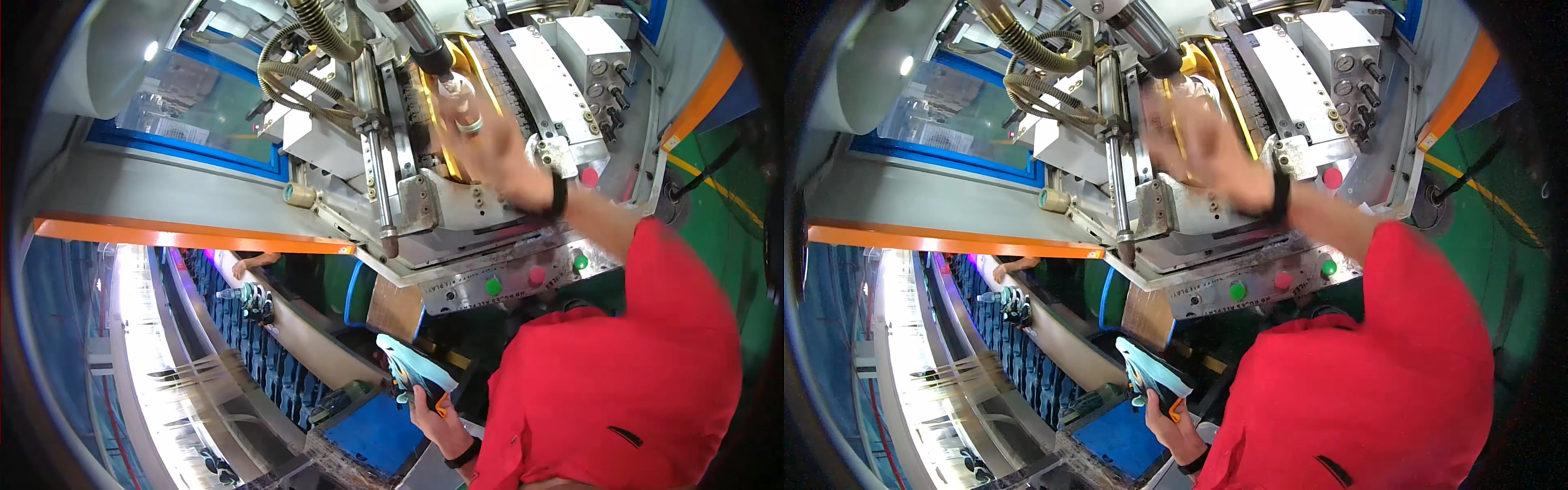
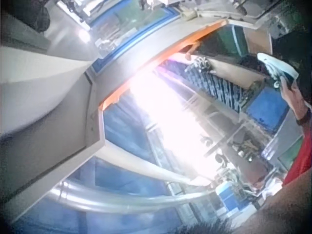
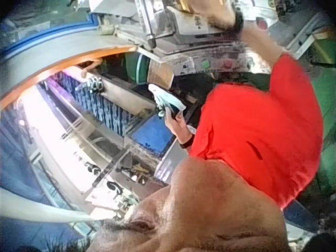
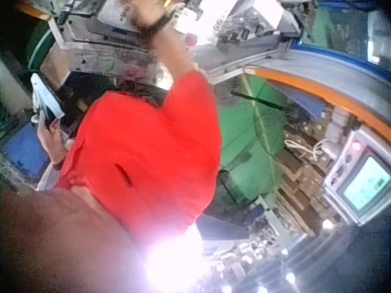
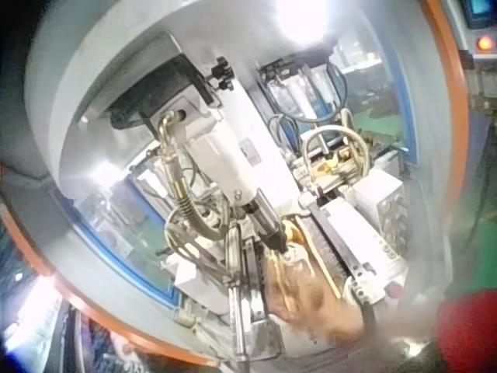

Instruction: The person is manufacturing shoes by using a lasting machine to shape the upper over a last and then placing them on a conveyor belt.

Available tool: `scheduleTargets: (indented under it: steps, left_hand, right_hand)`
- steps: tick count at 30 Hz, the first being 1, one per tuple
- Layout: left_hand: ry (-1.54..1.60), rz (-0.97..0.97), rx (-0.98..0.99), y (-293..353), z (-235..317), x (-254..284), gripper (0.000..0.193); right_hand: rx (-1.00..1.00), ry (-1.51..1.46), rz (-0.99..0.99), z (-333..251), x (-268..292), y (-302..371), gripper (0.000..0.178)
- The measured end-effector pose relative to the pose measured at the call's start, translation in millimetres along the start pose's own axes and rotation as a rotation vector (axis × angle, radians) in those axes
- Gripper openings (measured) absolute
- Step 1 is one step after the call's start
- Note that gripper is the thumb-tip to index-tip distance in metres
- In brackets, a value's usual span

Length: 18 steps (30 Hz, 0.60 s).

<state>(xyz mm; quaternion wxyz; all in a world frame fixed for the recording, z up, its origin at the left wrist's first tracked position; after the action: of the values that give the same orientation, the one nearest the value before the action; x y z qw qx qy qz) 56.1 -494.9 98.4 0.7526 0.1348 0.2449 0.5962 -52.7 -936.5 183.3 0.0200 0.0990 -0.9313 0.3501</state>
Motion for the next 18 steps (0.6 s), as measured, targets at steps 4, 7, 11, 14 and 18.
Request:
scheduleTargets:
  steps: [4, 7, 11, 14, 18]
  left_hand:
    - [0.019, -0.093, 0.021, -2, -11, -8, 0.026]
    - [0.047, -0.078, 0.009, -1, -20, -1, 0.025]
    - [0.056, -0.039, 0.019, 7, -30, -1, 0.025]
    - [0.057, -0.027, 0.027, 11, -45, -2, 0.028]
    - [0.122, 0.039, -0.019, 35, -43, 31, 0.030]
  right_hand:
    - [0.266, -0.057, 0.156, -50, 58, -190, 0.065]
    - [0.194, -0.175, 0.105, -49, 32, -222, 0.073]
    - [0.183, -0.127, 0.120, -36, 31, -234, 0.076]
    - [0.145, -0.145, 0.093, -24, 43, -235, 0.073]
    - [-0.085, -0.277, -0.188, -8, 8, -257, 0.039]
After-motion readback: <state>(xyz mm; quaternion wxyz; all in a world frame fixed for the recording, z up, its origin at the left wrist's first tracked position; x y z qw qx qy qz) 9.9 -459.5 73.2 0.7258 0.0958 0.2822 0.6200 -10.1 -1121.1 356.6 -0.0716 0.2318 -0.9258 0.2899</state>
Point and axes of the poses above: each hand's wrist, its own y-axis away from the middle knuckle, its own x-axis out of the back of the hand, z = x × y, the point moved 6 cm from there along -y, towards the middle knuckle, and after that the axes turned 9 degrees about -z, right-handed, at the moved point
